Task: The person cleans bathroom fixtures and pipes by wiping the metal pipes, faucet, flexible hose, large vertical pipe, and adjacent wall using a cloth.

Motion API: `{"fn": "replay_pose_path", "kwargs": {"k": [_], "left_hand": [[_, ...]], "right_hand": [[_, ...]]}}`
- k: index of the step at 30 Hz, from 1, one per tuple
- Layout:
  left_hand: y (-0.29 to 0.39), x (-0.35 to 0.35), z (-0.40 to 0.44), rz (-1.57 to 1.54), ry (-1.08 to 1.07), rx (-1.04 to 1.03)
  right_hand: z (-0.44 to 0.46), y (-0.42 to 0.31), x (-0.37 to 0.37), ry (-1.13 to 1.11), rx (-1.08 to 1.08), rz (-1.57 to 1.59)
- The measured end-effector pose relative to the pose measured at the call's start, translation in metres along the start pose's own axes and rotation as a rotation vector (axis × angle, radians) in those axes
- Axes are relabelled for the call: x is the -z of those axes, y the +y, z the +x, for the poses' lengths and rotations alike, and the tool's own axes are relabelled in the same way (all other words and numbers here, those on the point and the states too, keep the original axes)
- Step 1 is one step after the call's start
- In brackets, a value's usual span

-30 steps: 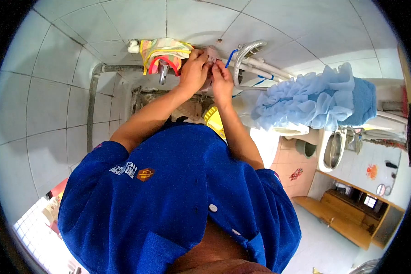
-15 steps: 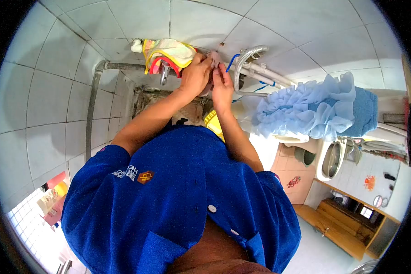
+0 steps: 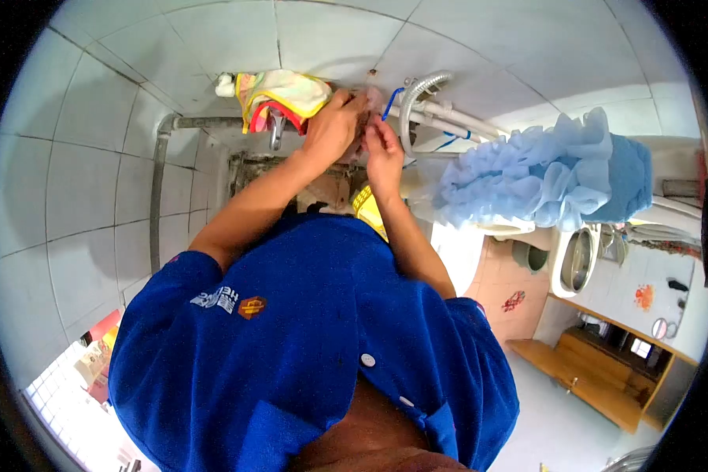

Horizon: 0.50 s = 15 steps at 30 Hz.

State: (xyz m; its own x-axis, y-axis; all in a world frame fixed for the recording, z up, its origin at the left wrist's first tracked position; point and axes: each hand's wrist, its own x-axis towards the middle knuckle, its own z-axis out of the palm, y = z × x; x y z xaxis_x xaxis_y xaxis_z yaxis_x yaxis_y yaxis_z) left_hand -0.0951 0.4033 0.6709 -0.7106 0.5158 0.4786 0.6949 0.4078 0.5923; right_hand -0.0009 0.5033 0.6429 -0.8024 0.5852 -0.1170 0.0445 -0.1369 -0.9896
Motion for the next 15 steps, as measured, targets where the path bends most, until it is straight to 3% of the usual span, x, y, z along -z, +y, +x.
{"fn": "replay_pose_path", "kwargs": {"k": [4, 12, 15], "left_hand": [[0.006, 0.005, -0.009, -0.043, -0.049, 0.098], [0.007, 0.007, -0.007, -0.035, -0.041, 0.084], [0.008, 0.012, -0.017, -0.196, -0.019, 0.1]], "right_hand": [[-0.004, 0.003, 0.003, 0.011, 0.031, -0.034], [0.008, 0.026, 0.005, -0.012, 0.045, -0.152], [0.002, 0.024, 0.0, -0.05, -0.014, -0.109]]}}
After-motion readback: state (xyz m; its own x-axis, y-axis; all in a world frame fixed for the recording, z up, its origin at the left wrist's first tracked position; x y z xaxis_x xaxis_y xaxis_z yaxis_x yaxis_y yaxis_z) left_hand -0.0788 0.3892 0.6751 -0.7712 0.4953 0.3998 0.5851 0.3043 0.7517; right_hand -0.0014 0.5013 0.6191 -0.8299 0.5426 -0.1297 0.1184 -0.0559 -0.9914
